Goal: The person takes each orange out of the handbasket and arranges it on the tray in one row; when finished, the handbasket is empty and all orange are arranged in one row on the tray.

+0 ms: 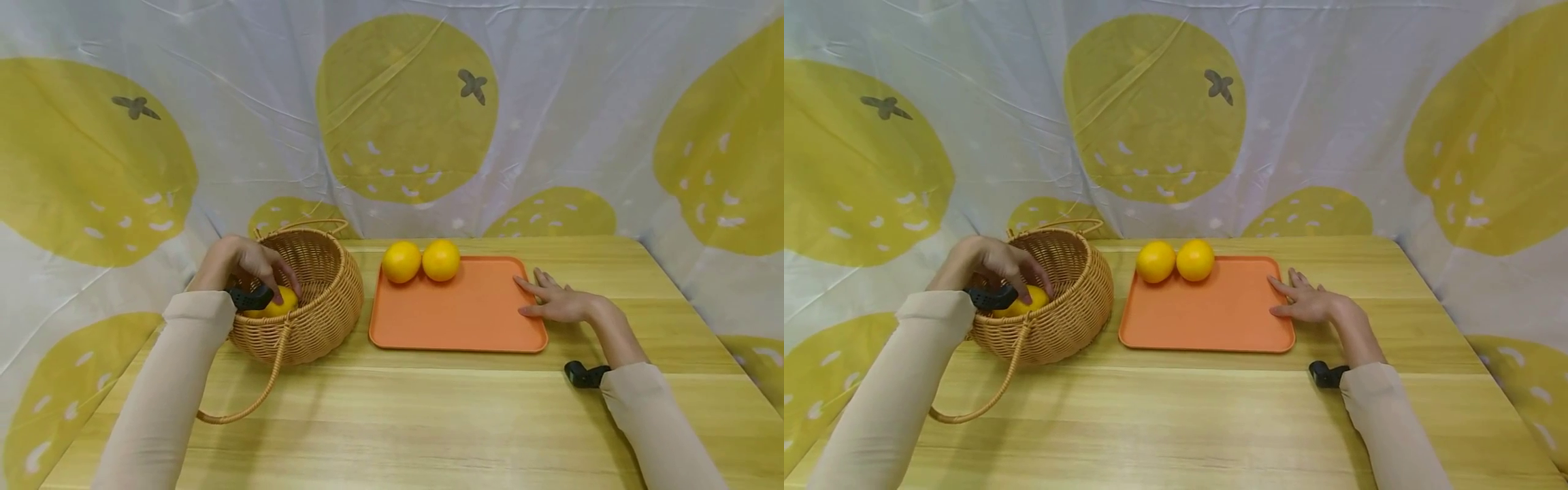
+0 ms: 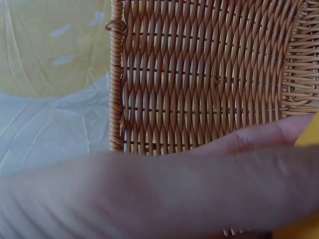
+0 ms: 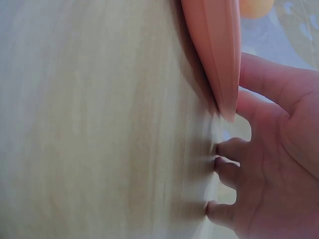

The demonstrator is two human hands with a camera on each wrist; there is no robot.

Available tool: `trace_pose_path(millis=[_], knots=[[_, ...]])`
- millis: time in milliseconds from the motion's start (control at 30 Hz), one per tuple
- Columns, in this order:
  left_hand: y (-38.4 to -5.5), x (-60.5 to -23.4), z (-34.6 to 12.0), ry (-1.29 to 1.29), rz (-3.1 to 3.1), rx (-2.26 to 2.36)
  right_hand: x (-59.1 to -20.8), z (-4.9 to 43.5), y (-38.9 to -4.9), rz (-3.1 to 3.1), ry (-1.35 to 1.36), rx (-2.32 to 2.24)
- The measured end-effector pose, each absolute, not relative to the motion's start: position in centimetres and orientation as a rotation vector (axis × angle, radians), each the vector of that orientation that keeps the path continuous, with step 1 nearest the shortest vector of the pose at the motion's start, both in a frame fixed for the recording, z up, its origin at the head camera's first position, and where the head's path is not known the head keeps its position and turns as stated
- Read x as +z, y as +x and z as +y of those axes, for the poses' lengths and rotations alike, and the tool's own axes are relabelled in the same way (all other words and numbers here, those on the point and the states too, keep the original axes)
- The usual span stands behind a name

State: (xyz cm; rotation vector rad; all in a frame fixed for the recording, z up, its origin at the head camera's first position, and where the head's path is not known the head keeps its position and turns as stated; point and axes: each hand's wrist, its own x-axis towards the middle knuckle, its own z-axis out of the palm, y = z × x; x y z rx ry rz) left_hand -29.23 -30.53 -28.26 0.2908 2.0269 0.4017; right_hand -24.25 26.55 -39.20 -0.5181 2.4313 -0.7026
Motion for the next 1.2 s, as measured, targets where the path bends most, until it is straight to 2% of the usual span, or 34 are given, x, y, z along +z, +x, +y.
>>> trace_pose_path(millis=[933,1133,1200], knots=[[-29.1,-28.8,-30.5,0.252,2.070,0.401,-39.2,26.8,-24.2,2.424,-0.518,-0.721],[-28.8,-27.6,-30.5,0.325,2.130,0.457,-39.3,26.7,-24.2,2.427,-0.516,-0.728],[-28.6,-27.1,-30.4,0.422,2.175,0.461,-39.4,26.6,-24.1,2.426,-0.522,-0.731]])
